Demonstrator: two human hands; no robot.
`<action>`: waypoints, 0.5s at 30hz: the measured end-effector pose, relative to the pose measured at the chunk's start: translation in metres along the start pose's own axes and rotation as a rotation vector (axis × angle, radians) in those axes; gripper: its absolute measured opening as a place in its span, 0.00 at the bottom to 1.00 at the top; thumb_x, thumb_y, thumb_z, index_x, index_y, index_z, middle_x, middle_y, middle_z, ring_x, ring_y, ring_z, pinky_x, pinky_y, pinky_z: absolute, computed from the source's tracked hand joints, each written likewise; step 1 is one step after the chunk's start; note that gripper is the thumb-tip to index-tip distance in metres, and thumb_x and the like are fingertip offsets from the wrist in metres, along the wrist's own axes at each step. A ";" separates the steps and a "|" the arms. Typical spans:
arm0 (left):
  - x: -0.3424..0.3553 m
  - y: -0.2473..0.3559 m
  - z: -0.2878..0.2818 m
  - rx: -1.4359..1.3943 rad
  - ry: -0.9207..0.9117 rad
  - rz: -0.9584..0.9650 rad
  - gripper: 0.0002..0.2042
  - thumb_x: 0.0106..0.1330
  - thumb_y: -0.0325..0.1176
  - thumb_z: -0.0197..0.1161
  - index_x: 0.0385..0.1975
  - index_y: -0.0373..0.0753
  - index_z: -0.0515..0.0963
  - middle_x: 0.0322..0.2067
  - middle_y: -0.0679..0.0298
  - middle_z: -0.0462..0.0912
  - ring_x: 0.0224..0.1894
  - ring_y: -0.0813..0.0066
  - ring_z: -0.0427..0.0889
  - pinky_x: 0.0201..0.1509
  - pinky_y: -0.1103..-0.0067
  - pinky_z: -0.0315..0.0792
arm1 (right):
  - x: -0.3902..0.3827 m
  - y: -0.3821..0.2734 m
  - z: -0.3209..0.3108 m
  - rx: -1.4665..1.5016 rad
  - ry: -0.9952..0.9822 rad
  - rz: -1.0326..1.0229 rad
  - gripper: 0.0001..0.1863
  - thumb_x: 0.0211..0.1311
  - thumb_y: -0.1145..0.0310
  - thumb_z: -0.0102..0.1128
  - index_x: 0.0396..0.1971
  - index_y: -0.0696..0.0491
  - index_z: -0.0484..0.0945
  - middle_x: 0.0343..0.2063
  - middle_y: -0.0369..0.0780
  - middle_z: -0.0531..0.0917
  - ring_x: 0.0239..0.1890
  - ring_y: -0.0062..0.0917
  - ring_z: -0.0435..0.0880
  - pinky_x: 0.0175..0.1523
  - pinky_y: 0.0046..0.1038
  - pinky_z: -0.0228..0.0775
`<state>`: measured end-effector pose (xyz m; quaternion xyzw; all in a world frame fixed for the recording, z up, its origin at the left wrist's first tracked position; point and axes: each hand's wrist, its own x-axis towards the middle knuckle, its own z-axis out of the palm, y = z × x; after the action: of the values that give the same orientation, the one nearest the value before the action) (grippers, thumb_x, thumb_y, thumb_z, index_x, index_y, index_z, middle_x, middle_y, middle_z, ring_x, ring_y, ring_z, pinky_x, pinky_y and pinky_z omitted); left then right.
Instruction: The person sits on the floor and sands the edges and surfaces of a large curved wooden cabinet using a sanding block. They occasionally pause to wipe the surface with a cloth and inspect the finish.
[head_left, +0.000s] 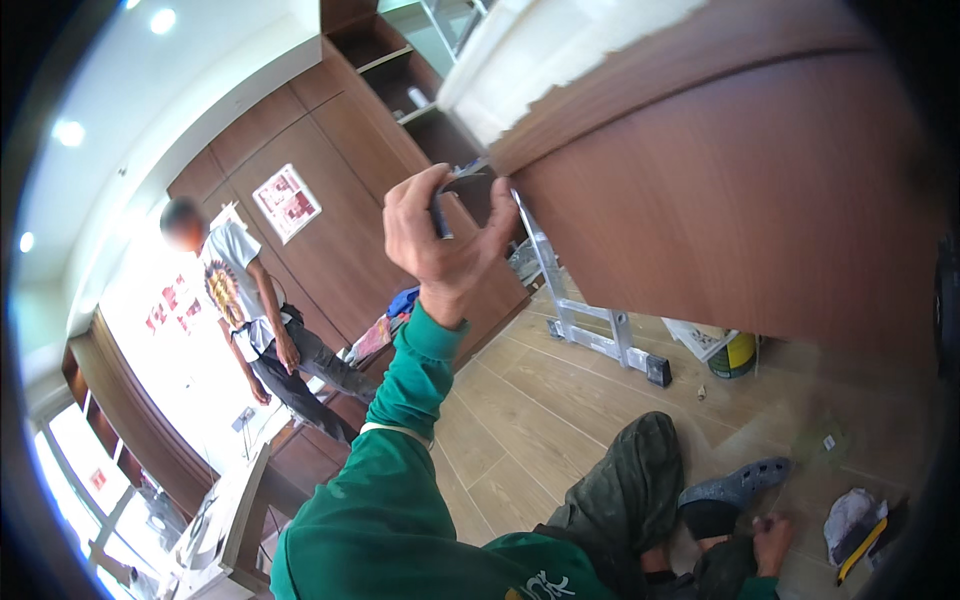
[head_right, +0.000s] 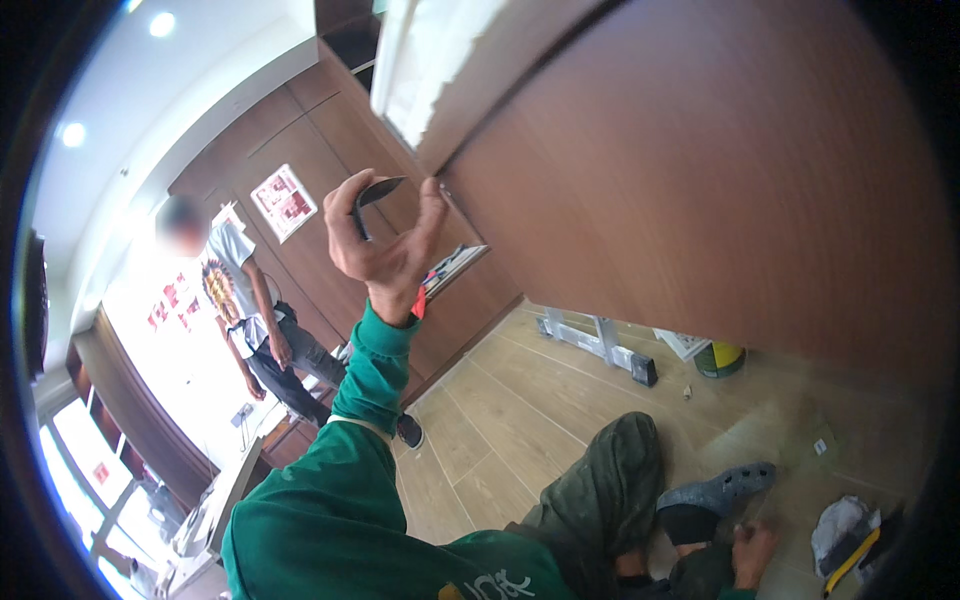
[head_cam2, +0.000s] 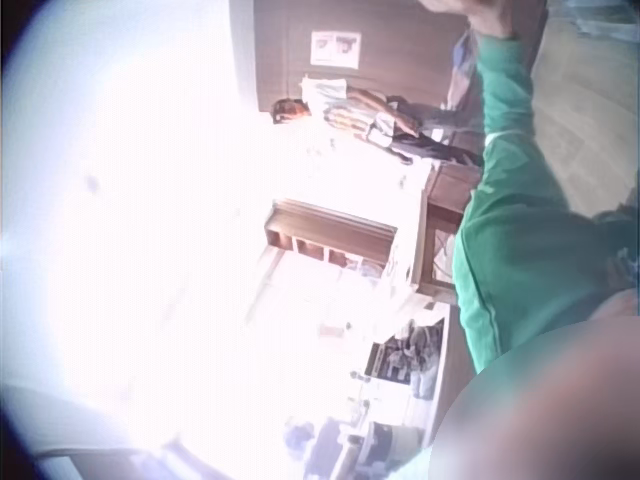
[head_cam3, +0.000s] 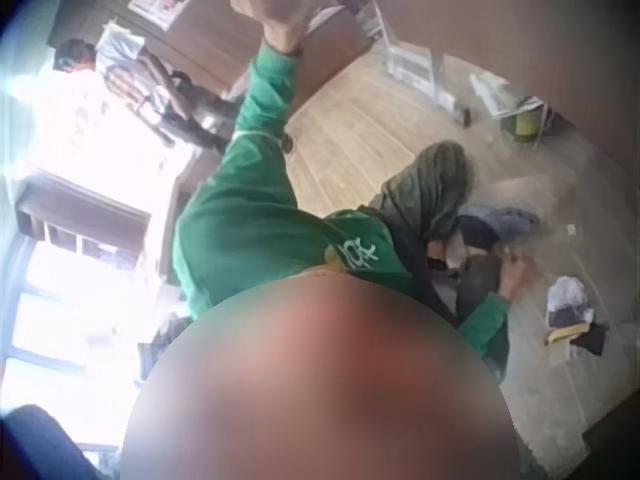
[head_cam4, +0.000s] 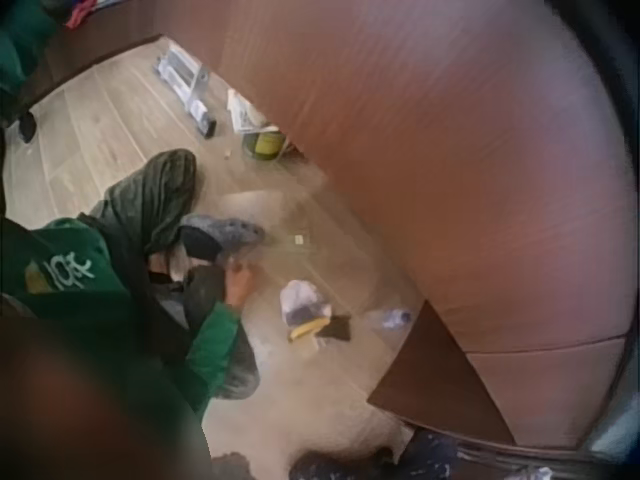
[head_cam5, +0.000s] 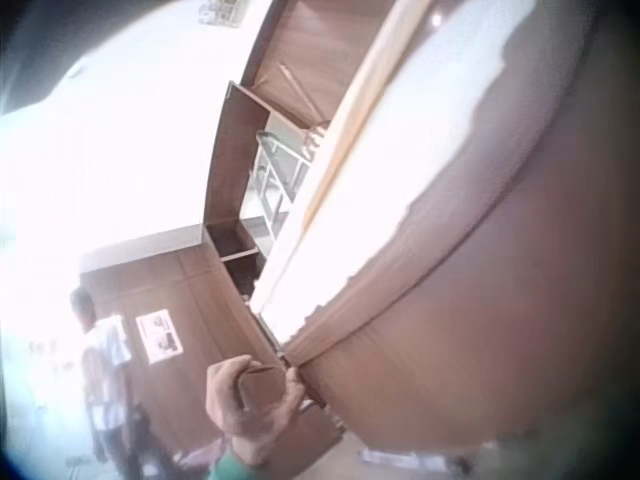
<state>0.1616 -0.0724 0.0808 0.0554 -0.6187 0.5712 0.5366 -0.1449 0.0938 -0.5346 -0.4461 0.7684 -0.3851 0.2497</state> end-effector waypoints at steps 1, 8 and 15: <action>0.001 -0.003 -0.004 0.015 -0.022 0.038 0.25 0.43 0.30 0.81 0.43 0.35 0.78 0.31 0.58 0.82 0.31 0.61 0.81 0.33 0.71 0.77 | 0.001 0.005 0.006 -0.016 -0.011 -0.021 0.14 0.55 0.66 0.72 0.33 0.62 0.84 0.30 0.53 0.85 0.37 0.50 0.85 0.45 0.43 0.75; 0.004 -0.006 0.012 -0.065 0.013 0.115 0.26 0.44 0.35 0.79 0.43 0.34 0.77 0.30 0.58 0.80 0.29 0.61 0.78 0.32 0.69 0.70 | 0.002 0.002 -0.011 -0.213 -0.028 -0.256 0.27 0.64 0.45 0.64 0.43 0.57 0.86 0.34 0.53 0.87 0.37 0.49 0.84 0.47 0.46 0.73; -0.004 -0.002 0.009 -0.094 -0.004 0.085 0.24 0.43 0.32 0.77 0.43 0.36 0.78 0.30 0.60 0.79 0.28 0.64 0.76 0.32 0.72 0.67 | -0.003 -0.026 -0.026 -0.281 -0.101 -0.144 0.25 0.62 0.46 0.65 0.44 0.53 0.88 0.39 0.52 0.87 0.42 0.50 0.85 0.50 0.47 0.75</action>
<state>0.1592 -0.0826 0.0816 0.0047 -0.6479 0.5636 0.5125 -0.1497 0.0982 -0.4981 -0.5494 0.7672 -0.2676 0.1949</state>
